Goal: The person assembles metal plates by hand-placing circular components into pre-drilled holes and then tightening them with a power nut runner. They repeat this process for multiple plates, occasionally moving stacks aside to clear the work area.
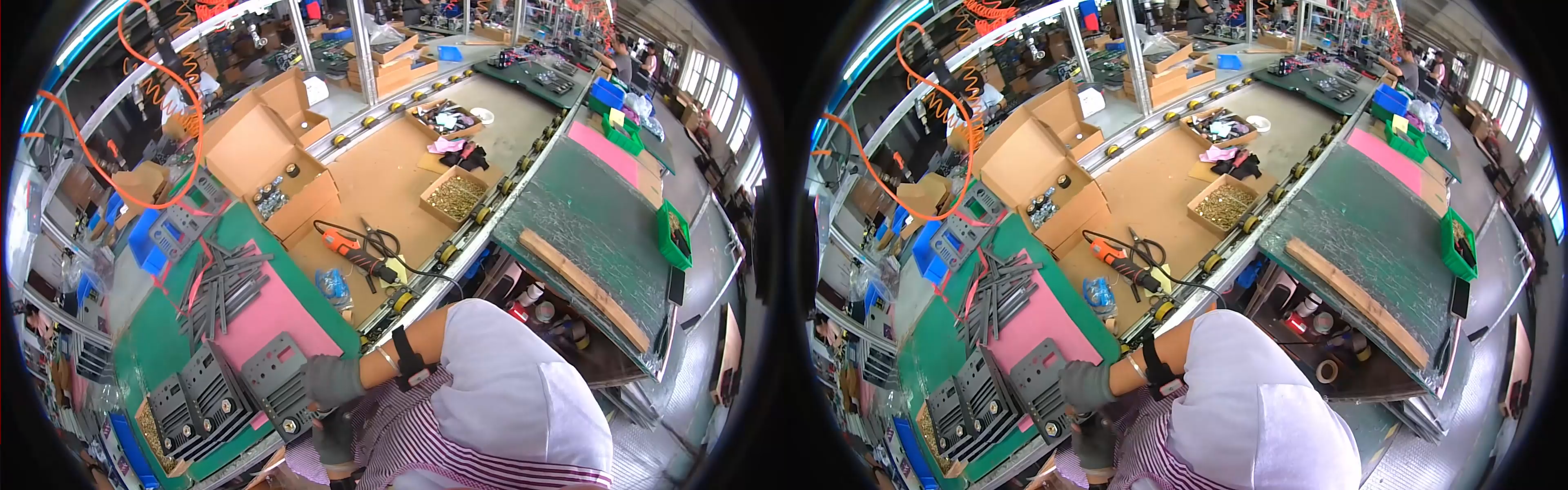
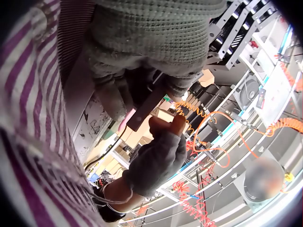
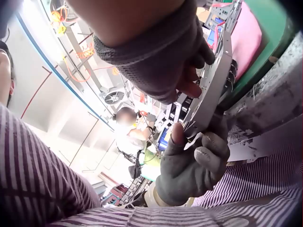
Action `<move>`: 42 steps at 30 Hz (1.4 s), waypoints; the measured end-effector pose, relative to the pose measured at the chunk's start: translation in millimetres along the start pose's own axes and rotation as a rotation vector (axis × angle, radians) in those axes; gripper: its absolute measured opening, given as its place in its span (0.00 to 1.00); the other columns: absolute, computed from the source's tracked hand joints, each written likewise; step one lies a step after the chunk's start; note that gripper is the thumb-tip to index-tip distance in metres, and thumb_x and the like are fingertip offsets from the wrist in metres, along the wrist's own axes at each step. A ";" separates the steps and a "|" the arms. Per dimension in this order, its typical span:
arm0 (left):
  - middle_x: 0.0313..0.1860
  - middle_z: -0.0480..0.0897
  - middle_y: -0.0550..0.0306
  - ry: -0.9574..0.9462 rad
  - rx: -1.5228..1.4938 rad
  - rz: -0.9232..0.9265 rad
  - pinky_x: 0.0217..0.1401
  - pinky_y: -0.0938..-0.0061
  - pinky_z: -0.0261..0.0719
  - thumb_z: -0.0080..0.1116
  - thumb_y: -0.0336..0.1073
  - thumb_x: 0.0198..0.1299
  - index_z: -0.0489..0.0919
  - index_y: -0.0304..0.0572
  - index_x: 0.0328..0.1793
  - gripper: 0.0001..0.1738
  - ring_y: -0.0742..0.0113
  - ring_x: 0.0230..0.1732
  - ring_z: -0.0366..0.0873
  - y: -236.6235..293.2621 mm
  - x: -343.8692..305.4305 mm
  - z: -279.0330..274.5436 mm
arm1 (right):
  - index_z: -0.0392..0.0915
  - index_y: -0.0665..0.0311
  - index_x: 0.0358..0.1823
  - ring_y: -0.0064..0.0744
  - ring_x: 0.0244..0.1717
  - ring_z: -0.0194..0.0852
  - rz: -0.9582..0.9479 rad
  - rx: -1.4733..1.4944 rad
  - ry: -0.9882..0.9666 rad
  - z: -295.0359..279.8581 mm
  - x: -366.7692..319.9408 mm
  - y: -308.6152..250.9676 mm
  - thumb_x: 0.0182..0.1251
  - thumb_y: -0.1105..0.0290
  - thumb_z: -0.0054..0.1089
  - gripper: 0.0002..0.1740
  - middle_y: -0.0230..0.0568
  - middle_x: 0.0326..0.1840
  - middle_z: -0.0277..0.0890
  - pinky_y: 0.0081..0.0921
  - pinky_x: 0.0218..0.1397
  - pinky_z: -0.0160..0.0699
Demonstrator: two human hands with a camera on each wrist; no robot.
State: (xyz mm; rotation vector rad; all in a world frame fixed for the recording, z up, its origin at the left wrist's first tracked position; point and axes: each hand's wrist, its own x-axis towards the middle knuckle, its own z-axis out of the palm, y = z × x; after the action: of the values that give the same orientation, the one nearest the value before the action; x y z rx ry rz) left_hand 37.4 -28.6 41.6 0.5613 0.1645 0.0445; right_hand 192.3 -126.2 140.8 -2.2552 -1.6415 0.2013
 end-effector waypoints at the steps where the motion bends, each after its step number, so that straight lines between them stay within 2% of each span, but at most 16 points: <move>1: 0.58 0.71 0.56 0.043 0.047 0.006 0.54 0.65 0.69 0.55 0.54 0.58 0.66 0.43 0.62 0.32 0.60 0.57 0.67 -0.6 0.0 0.1 | 0.79 0.70 0.27 0.46 0.32 0.76 0.029 -0.011 0.025 5.7 2.3 2.2 0.46 0.53 0.61 0.22 0.51 0.34 0.75 0.39 0.29 0.76; 4: 0.61 0.69 0.50 0.116 0.131 0.009 0.57 0.60 0.68 0.56 0.57 0.55 0.62 0.38 0.66 0.39 0.51 0.60 0.67 -0.9 -4.4 4.9 | 0.78 0.71 0.27 0.46 0.34 0.76 -0.067 0.081 0.041 9.5 -1.9 5.0 0.46 0.52 0.61 0.24 0.52 0.33 0.75 0.40 0.31 0.76; 6: 0.61 0.69 0.49 0.113 0.103 0.004 0.58 0.61 0.68 0.55 0.56 0.56 0.62 0.38 0.65 0.39 0.52 0.60 0.67 4.3 -3.1 14.6 | 0.79 0.67 0.29 0.42 0.39 0.74 0.021 -0.067 -0.189 -11.6 -1.9 -2.3 0.46 0.52 0.61 0.22 0.46 0.33 0.75 0.37 0.40 0.74; 9: 0.55 0.73 0.47 0.179 -0.049 -0.041 0.58 0.63 0.70 0.57 0.53 0.56 0.66 0.36 0.61 0.35 0.53 0.56 0.71 0.4 -4.4 6.3 | 0.79 0.58 0.30 0.35 0.43 0.70 -0.282 0.063 0.373 18.2 -5.6 10.0 0.47 0.53 0.60 0.17 0.34 0.31 0.74 0.32 0.52 0.66; 10: 0.58 0.73 0.53 0.163 -0.089 -0.084 0.61 0.62 0.68 0.58 0.50 0.56 0.69 0.39 0.60 0.30 0.58 0.57 0.71 0.6 -7.9 -4.4 | 0.79 0.58 0.31 0.36 0.42 0.70 -0.262 -0.015 0.259 26.5 -7.8 11.6 0.47 0.53 0.59 0.16 0.33 0.32 0.74 0.33 0.51 0.67; 11: 0.58 0.73 0.51 0.165 -0.089 -0.092 0.60 0.63 0.69 0.57 0.50 0.57 0.68 0.38 0.61 0.31 0.57 0.56 0.72 1.3 -10.6 -2.3 | 0.81 0.56 0.29 0.40 0.48 0.69 -0.249 -0.039 0.129 20.0 -9.2 10.6 0.50 0.51 0.57 0.17 0.37 0.38 0.76 0.36 0.53 0.67; 13: 0.57 0.73 0.49 0.043 -0.152 -0.005 0.59 0.64 0.71 0.54 0.49 0.59 0.66 0.36 0.62 0.31 0.57 0.56 0.72 -4.8 -0.8 -7.6 | 0.80 0.57 0.29 0.40 0.43 0.70 -0.202 0.070 0.179 7.7 -10.6 11.2 0.44 0.58 0.61 0.14 0.36 0.34 0.74 0.36 0.46 0.71; 18: 0.57 0.73 0.50 -0.037 -0.132 0.037 0.57 0.64 0.72 0.54 0.50 0.59 0.65 0.36 0.63 0.32 0.58 0.58 0.70 1.9 11.0 15.7 | 0.72 0.56 0.51 0.50 0.58 0.61 -0.371 -0.138 0.189 19.9 -16.2 -3.3 0.48 0.62 0.60 0.25 0.45 0.52 0.67 0.40 0.57 0.65; 20: 0.57 0.72 0.50 0.086 -0.058 -0.009 0.56 0.64 0.72 0.54 0.51 0.59 0.65 0.35 0.63 0.33 0.59 0.59 0.69 1.8 10.5 26.2 | 0.72 0.56 0.52 0.50 0.58 0.61 -0.377 -0.024 0.148 29.0 -10.8 10.6 0.49 0.64 0.59 0.24 0.45 0.52 0.67 0.40 0.57 0.65; 22: 0.57 0.72 0.51 0.062 0.340 0.070 0.57 0.64 0.71 0.53 0.50 0.60 0.65 0.34 0.63 0.32 0.60 0.57 0.70 9.6 8.0 34.4 | 0.73 0.58 0.51 0.50 0.54 0.64 -0.369 0.092 0.142 16.3 -9.4 11.6 0.51 0.69 0.56 0.22 0.46 0.49 0.68 0.40 0.55 0.66; 24: 0.56 0.71 0.52 0.041 0.367 0.032 0.56 0.67 0.71 0.53 0.51 0.60 0.65 0.32 0.62 0.32 0.61 0.56 0.70 26.2 -5.9 48.4 | 0.74 0.60 0.49 0.50 0.52 0.66 -0.329 0.176 0.207 -3.8 -13.5 13.4 0.51 0.71 0.56 0.20 0.47 0.47 0.69 0.39 0.53 0.67; 29: 0.49 0.75 0.51 0.275 0.284 0.204 0.54 0.68 0.73 0.59 0.51 0.55 0.70 0.31 0.56 0.32 0.60 0.53 0.72 57.9 -47.5 12.1 | 0.77 0.63 0.45 0.50 0.48 0.68 -0.348 0.157 0.349 -61.2 -8.4 -17.8 0.49 0.75 0.58 0.17 0.48 0.45 0.70 0.39 0.51 0.69; 34: 0.38 0.78 0.57 0.424 0.188 0.445 0.51 0.67 0.75 0.59 0.46 0.56 0.76 0.39 0.46 0.20 0.64 0.41 0.76 122.0 -81.9 -42.0 | 0.75 0.56 0.49 0.48 0.51 0.67 -0.514 -0.006 0.503 -59.7 66.6 -54.3 0.52 0.71 0.58 0.19 0.44 0.49 0.69 0.37 0.53 0.69; 37: 0.36 0.77 0.60 0.577 0.374 0.591 0.48 0.71 0.75 0.55 0.47 0.59 0.75 0.40 0.46 0.19 0.68 0.40 0.75 171.9 -97.6 -58.7 | 0.74 0.54 0.51 0.46 0.51 0.66 -0.391 0.009 0.412 -24.2 127.3 -72.2 0.54 0.68 0.58 0.20 0.41 0.49 0.68 0.37 0.54 0.67; 39: 0.36 0.75 0.61 0.918 0.537 0.682 0.47 0.74 0.73 0.51 0.50 0.61 0.75 0.38 0.48 0.21 0.69 0.39 0.75 202.3 -107.0 -62.8 | 0.73 0.53 0.50 0.44 0.52 0.65 -0.400 -0.054 0.291 6.6 149.9 -65.8 0.54 0.66 0.57 0.20 0.40 0.49 0.68 0.38 0.55 0.66; 42: 0.34 0.74 0.60 1.120 0.626 0.814 0.41 0.76 0.71 0.49 0.52 0.62 0.74 0.35 0.47 0.25 0.71 0.36 0.72 252.2 -118.6 -84.2 | 0.73 0.52 0.51 0.42 0.53 0.64 -0.471 -0.146 0.207 15.9 165.9 -68.9 0.53 0.64 0.58 0.21 0.40 0.49 0.68 0.39 0.56 0.64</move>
State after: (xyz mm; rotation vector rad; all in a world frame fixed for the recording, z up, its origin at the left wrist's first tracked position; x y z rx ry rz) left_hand -92.9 218.7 122.9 1.1543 1.0554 1.1437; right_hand 178.9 52.0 164.7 -1.8362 -2.0589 -0.2664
